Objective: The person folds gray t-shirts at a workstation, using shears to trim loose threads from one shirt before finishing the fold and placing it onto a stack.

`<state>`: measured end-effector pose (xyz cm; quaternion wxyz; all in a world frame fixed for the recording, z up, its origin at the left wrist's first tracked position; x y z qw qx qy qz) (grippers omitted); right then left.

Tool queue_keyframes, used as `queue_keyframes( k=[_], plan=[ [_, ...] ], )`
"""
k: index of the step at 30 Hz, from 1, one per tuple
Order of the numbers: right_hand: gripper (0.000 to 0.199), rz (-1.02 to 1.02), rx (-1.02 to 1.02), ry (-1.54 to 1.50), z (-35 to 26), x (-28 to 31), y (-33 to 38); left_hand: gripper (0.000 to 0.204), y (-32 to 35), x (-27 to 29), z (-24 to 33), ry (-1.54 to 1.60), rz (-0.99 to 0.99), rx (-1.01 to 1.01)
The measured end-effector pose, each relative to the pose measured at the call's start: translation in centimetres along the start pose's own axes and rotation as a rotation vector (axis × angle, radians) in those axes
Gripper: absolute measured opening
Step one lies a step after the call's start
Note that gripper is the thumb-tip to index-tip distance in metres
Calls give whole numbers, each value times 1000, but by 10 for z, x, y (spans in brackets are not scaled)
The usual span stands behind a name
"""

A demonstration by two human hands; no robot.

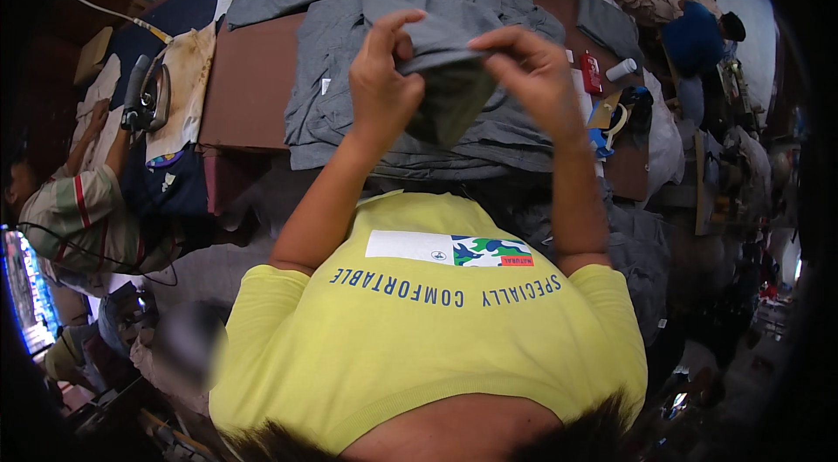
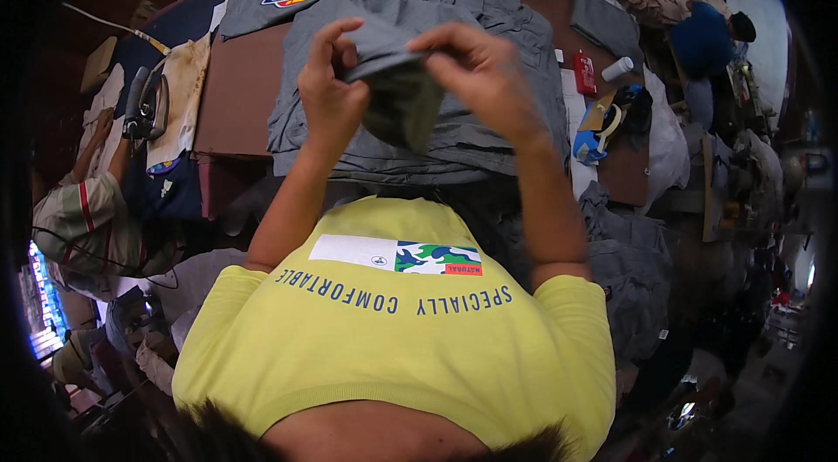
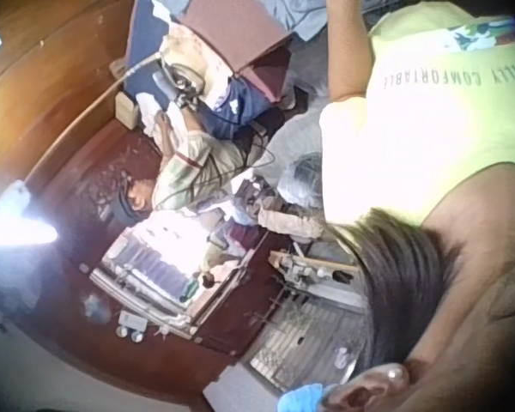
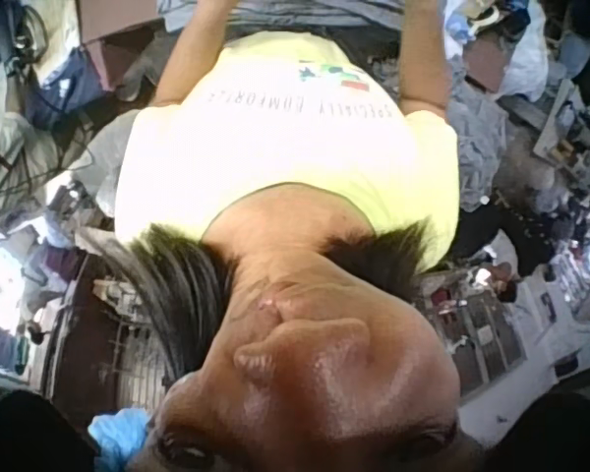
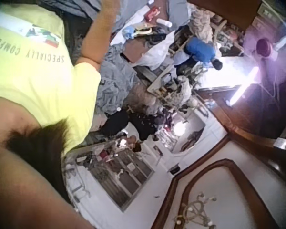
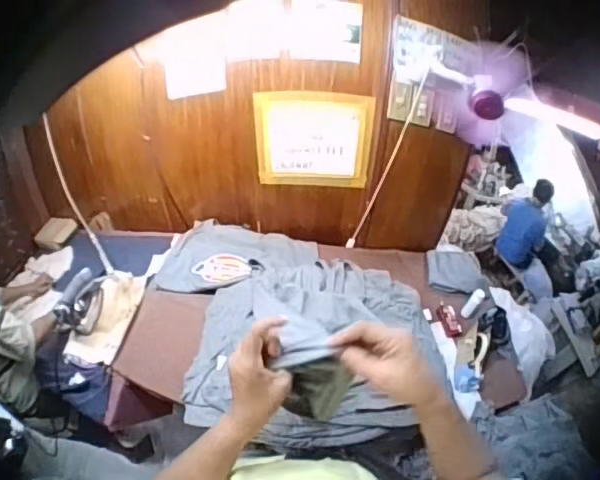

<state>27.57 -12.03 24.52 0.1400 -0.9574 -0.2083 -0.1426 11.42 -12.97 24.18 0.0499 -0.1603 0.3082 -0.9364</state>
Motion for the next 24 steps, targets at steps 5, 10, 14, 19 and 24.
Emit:
queue_keyframes(
  k=[5, 10, 14, 19, 24],
  plan=[
    [17, 165, 353, -478, -56, 90, -14, 52, 1, -26, -71, -96, 80, 77],
    [18, 421, 516, -841, -56, 208, 54, 39, 20, -30, -160, -304, 70, 132],
    [17, 925, 599, -505, -23, 259, 165, 43, 75, 14, -300, 659, 480, 816],
    [26, 231, -675, 471, 145, 170, 215, 21, 85, 61, -267, 696, 307, 926],
    [27, 250, -620, -289, 217, 48, 276, 18, 101, 54, -272, 466, 22, 778]
  ],
)
Point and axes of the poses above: each hand's wrist, its own y-axis away from the middle knuckle, its own x-axis out of the back of the hand, z = x × y, the point moved 10 cm from there along -y, towards the middle knuckle, and after that the axes turned 7 degrees about -z, right-handed, at the moved point
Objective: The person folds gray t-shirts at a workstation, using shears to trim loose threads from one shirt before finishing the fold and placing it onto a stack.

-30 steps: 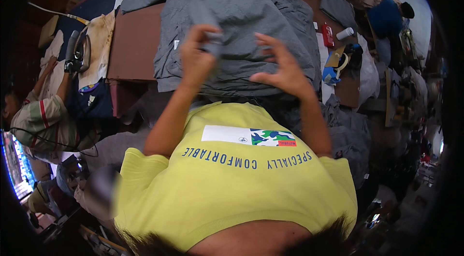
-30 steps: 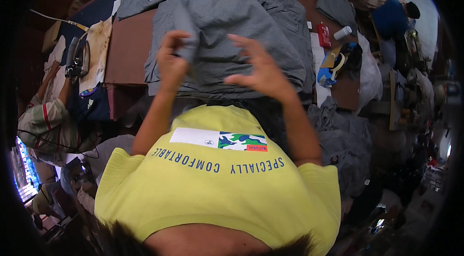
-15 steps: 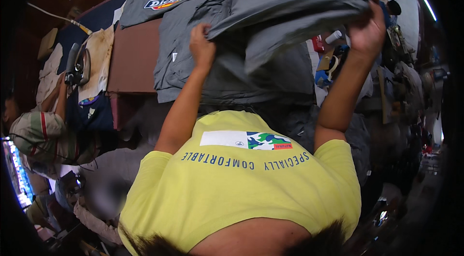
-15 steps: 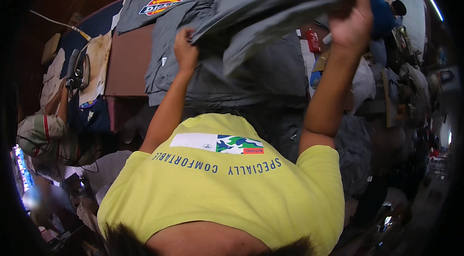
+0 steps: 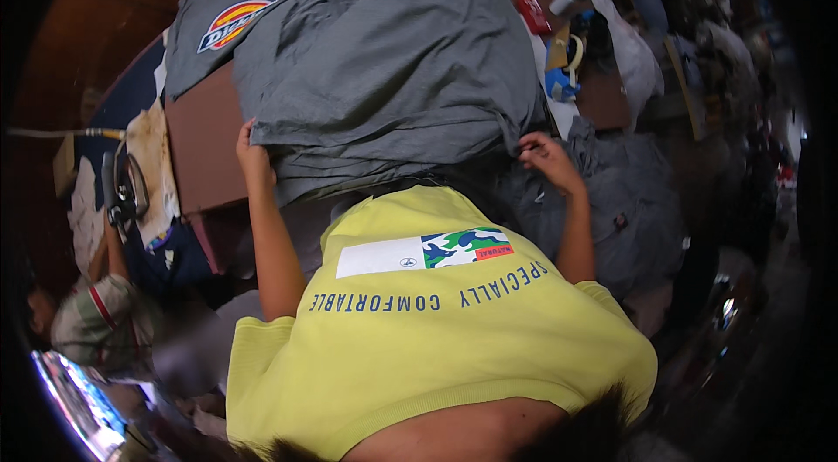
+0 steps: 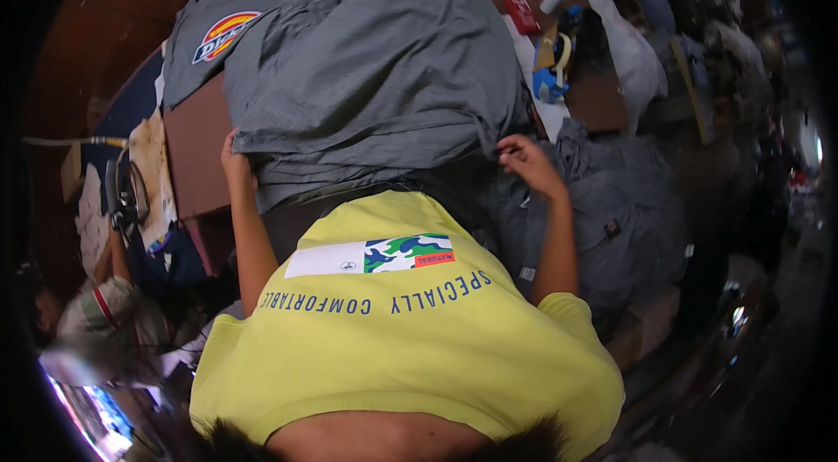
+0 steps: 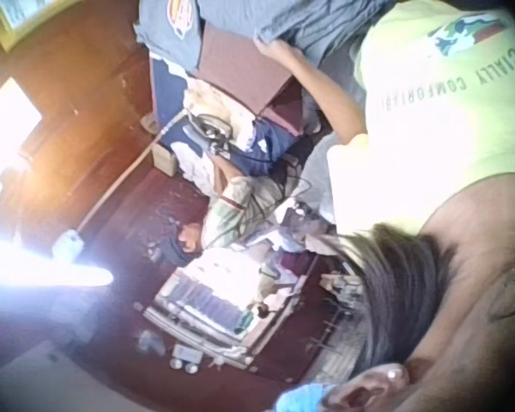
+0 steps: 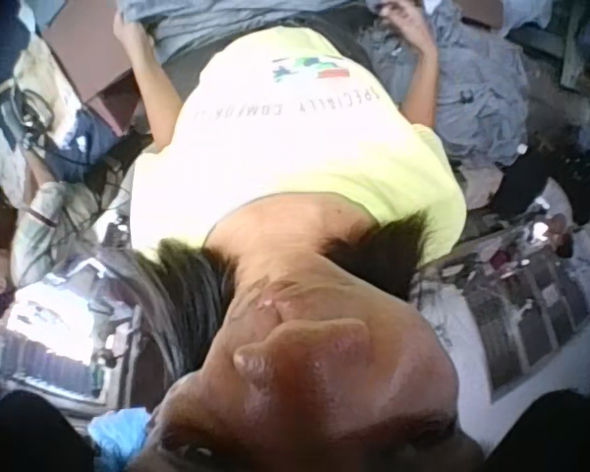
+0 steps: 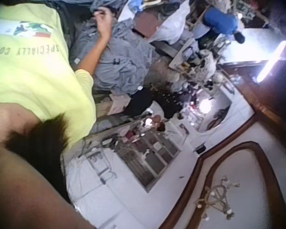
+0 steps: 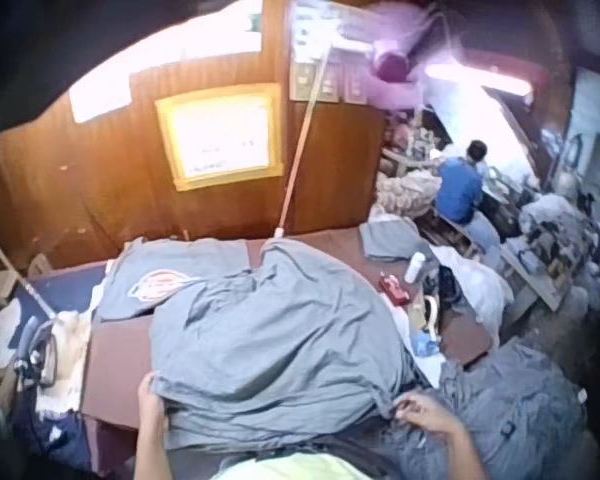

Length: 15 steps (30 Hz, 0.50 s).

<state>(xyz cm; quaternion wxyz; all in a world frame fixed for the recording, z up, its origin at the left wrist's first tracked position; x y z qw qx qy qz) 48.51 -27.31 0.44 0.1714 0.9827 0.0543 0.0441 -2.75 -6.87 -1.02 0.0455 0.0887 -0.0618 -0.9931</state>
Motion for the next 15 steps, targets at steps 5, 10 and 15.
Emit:
queue_keyframes(
  k=[5, 10, 15],
  plan=[
    [16, 19, -143, -141, 131, -81, 21, 21, -1, -12, 4, -11, -38, 82],
    [20, 401, -381, -177, 315, -114, 51, 30, 1, -45, 20, 192, -172, 195],
    [20, 713, -571, -281, 359, -101, 38, 31, -17, -47, 26, 88, -243, 248]
  ],
)
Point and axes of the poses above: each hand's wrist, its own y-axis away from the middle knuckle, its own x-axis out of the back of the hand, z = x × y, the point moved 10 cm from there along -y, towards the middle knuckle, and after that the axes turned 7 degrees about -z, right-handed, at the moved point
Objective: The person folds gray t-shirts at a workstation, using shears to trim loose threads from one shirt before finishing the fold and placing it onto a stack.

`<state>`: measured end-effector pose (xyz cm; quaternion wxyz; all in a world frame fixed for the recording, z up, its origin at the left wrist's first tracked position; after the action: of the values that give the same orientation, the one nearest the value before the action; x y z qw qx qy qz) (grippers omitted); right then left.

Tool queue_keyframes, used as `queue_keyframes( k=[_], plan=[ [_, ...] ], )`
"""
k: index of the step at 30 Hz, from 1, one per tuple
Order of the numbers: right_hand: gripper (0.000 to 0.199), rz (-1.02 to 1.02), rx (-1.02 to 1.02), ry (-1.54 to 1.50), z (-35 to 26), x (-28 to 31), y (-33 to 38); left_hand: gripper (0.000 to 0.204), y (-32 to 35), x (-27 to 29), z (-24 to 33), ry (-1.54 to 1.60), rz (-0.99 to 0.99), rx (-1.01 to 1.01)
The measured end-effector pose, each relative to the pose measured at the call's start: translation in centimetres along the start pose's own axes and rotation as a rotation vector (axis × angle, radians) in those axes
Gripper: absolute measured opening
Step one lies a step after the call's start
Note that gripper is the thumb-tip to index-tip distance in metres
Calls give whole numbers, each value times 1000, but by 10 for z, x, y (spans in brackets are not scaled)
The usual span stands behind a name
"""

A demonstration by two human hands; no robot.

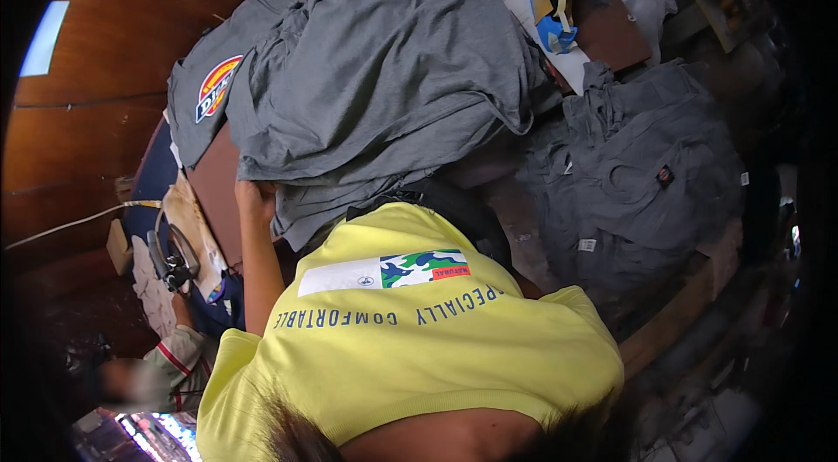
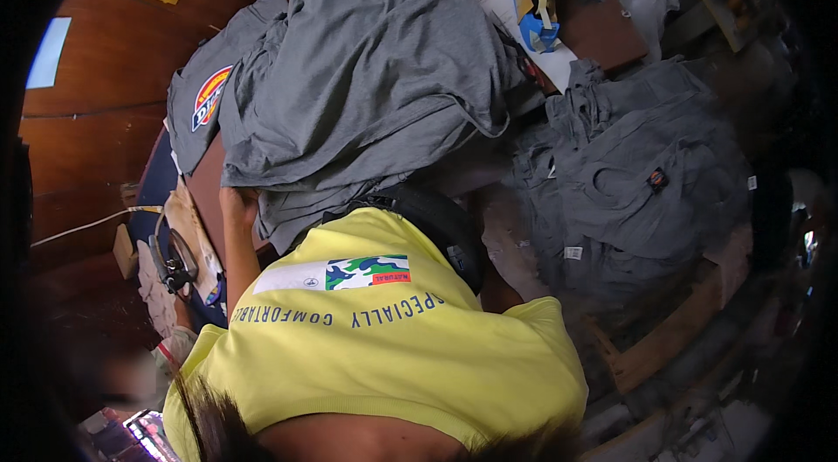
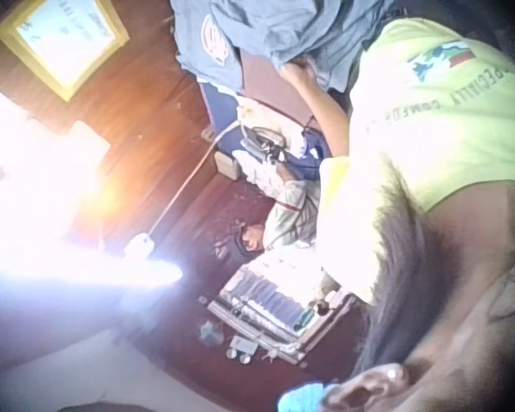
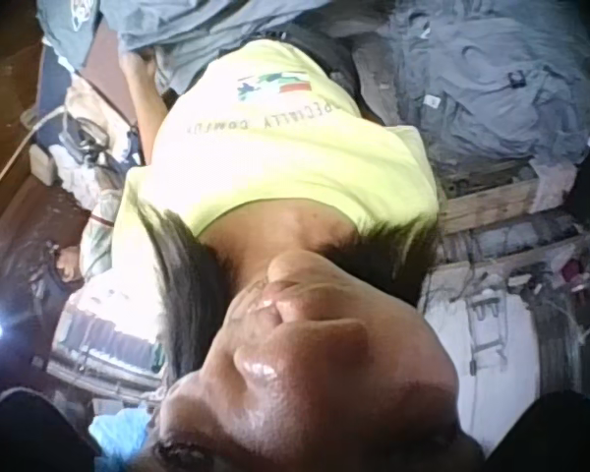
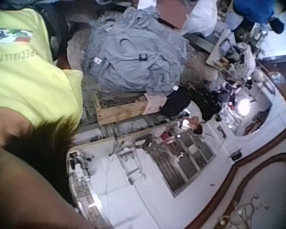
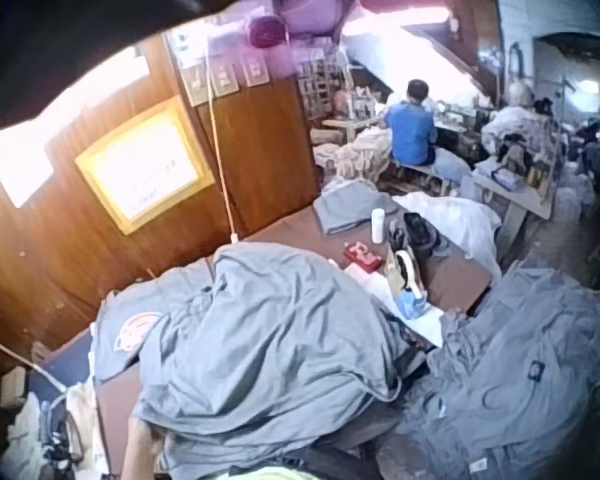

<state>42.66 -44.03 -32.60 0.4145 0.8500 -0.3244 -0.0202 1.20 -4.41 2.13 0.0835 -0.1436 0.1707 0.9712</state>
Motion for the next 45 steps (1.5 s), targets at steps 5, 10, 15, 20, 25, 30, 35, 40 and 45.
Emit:
queue_keyframes(
  k=[5, 10, 15, 20, 25, 30, 35, 40, 45],
  plan=[
    [20, 129, -73, -108, 23, 3, 6, 30, -7, -26, 30, -40, -86, -60],
    [20, 89, -242, -104, 114, -9, 88, 30, -11, -20, 35, -154, -94, -50],
    [20, -12, -426, -117, 195, -39, 166, 28, -18, -22, 21, -131, -82, -8],
    [21, -43, -449, -202, 200, -76, 150, 28, -26, -39, 13, -200, -185, 13],
    [21, -11, -469, -247, 186, -90, 103, 33, -29, -13, 3, -150, -169, 54],
    [21, 18, -496, -249, 186, -101, 72, 39, -4, -85, 17, 232, -342, 115],
    [22, -131, -340, -124, 126, -71, 45, 42, -15, -93, 37, 86, -156, 16],
    [34, -947, 224, 168, -210, -79, 138, 51, 29, -219, 85, -505, -719, -357],
    [87, -578, 1203, 329, -483, -87, 321, 63, 81, -301, 90, -672, -878, -622]
  ],
)
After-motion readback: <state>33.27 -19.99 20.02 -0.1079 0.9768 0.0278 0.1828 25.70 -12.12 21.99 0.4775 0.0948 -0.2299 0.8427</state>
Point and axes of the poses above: each hand's wrist, its own y-axis away from the middle knuckle, its own x-axis out of the back of the hand, z = x × y, the point moved 10 cm from there along -y, towards the middle knuckle, and after that the axes turned 7 degrees about -z, right-handed, at the moved point
